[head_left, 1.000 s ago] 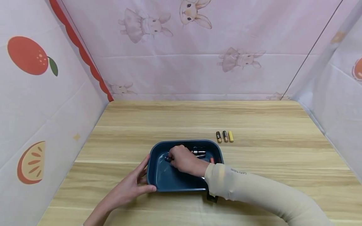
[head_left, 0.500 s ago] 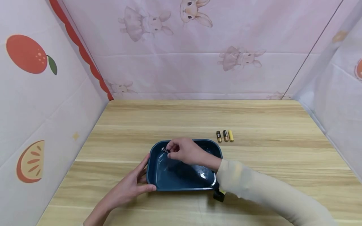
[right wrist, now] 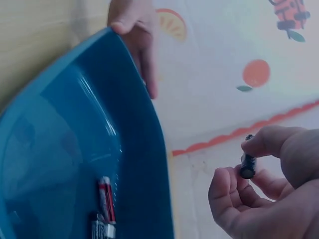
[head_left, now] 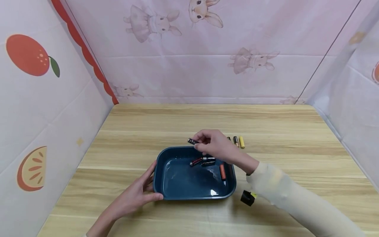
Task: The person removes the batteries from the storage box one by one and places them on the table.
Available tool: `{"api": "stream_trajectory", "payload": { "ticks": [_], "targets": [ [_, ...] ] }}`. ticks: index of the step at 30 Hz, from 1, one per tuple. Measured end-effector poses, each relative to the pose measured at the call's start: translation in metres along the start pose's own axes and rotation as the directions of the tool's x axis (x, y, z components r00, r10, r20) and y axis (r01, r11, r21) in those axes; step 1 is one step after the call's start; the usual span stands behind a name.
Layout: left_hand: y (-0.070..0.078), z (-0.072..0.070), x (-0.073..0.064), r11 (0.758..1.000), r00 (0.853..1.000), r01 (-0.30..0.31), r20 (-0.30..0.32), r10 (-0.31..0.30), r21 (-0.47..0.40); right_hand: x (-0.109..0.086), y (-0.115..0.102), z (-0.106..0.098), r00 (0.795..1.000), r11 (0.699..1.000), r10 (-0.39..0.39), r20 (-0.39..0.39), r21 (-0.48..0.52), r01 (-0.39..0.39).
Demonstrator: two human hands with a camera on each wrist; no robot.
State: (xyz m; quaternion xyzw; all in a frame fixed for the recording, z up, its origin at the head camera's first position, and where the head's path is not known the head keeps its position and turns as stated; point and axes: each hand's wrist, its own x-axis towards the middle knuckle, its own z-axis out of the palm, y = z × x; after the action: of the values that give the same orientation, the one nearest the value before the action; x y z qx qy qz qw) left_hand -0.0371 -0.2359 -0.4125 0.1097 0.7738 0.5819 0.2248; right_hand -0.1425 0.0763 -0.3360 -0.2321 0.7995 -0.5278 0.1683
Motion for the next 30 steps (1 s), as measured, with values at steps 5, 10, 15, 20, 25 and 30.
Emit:
{"api": "stream_trajectory", "payload": {
  "ticks": [5,10,15,20,25,30],
  "targets": [
    [-0.001,0.0,0.0,1.0,1.0,-0.014,0.007,0.014,-0.007,-0.007,0.009,-0.018,0.999,0.998,0.016,-0.039,0.053,-0.014],
    [-0.001,0.001,0.0,1.0,1.0,-0.001,0.005,0.001,0.0,-0.015,0.013,-0.038,0.998,0.997,0.036,-0.054,0.075,-0.032],
    [0.0,0.001,-0.001,1.0,1.0,0.013,-0.006,-0.013,0.019,-0.025,0.014,-0.057,0.995,0.997,0.062,-0.08,0.052,-0.058],
    [0.0,0.001,-0.001,1.0,1.0,0.008,-0.004,-0.008,0.011,-0.035,0.018,-0.074,0.986,0.997,0.064,-0.153,0.055,-0.056],
    [0.001,0.001,0.0,1.0,1.0,0.011,0.001,-0.011,-0.001,-0.044,0.021,-0.089,0.968,0.989,0.086,-0.236,0.135,-0.055],
    [0.002,0.001,0.0,1.0,1.0,0.016,-0.004,-0.016,0.01,-0.05,0.026,-0.101,0.954,0.981,0.086,-0.289,0.194,-0.03]
  ]
}}
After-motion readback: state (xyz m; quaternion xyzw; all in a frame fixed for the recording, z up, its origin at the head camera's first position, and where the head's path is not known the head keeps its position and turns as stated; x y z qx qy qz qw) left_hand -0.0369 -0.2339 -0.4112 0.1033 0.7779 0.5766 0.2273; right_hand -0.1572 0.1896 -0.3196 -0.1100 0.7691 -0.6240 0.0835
